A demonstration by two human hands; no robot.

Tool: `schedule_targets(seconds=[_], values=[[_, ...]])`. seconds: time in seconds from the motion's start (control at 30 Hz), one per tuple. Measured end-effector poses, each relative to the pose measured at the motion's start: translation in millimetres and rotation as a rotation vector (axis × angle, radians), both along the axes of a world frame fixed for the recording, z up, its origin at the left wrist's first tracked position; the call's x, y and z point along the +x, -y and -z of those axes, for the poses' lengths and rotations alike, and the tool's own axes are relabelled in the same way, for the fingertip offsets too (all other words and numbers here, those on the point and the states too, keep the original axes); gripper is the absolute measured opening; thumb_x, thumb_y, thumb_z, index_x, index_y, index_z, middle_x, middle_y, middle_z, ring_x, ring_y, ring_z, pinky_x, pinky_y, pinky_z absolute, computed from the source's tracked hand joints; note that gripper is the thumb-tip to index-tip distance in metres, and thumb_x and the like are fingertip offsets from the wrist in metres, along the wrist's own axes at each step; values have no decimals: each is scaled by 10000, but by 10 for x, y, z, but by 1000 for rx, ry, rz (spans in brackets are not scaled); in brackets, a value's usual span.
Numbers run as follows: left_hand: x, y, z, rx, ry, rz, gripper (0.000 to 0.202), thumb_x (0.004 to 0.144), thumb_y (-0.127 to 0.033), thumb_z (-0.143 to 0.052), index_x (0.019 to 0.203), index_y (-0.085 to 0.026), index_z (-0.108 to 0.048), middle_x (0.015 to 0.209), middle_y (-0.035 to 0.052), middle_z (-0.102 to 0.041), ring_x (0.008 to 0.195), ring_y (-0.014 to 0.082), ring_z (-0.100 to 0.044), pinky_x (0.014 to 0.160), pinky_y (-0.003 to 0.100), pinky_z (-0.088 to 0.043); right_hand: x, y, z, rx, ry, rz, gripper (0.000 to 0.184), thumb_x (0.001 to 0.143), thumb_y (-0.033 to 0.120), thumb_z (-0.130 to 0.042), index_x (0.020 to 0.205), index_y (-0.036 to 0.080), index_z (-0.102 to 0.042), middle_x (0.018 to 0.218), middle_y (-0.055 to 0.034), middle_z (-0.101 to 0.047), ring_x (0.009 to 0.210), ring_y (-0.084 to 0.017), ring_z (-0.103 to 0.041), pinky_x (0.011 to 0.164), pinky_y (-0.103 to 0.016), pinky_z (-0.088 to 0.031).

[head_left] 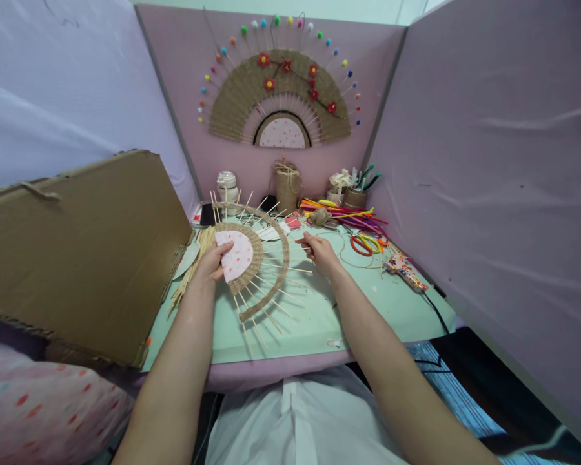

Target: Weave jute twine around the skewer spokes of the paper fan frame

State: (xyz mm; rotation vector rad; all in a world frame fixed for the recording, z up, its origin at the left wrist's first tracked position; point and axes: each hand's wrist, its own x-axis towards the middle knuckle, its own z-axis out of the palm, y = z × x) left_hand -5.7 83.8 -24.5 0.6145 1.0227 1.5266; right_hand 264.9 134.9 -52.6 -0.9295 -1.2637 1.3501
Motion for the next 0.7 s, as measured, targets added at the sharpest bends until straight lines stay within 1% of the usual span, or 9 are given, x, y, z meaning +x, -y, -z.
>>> schedule_targets(seconds=[0.17, 0.43, 0.7], values=[[4, 7, -7, 32, -24, -16, 308, 673, -20, -622, 966, -115, -629, 893, 120, -724, 901, 265, -685, 846, 430, -538, 3, -9, 4, -13, 15, 18, 534, 667, 621, -622, 810, 115, -710, 641, -10, -504, 492, -59, -329, 424, -223, -218], [18, 20, -26, 106, -46, -28, 343, 648, -24, -647, 972, -137, -625, 905, 83, -724, 864, 230, -690, 845, 403, -540, 8, -5, 13, 31, 37, 53, 451, 649, 553, -647, 780, 126, -705, 629, 5, -507, 502, -58, -357, 436, -219, -237], [53, 44, -57, 107, -53, -35, 310, 651, -28, -641, 943, -131, -626, 881, 84, -722, 885, 237, -685, 859, 402, -532, -7, -7, 19, 20, 19, 63, 426, 634, 549, -661, 731, 136, -694, 639, -8, -535, 499, -62, -358, 438, -225, -242]])
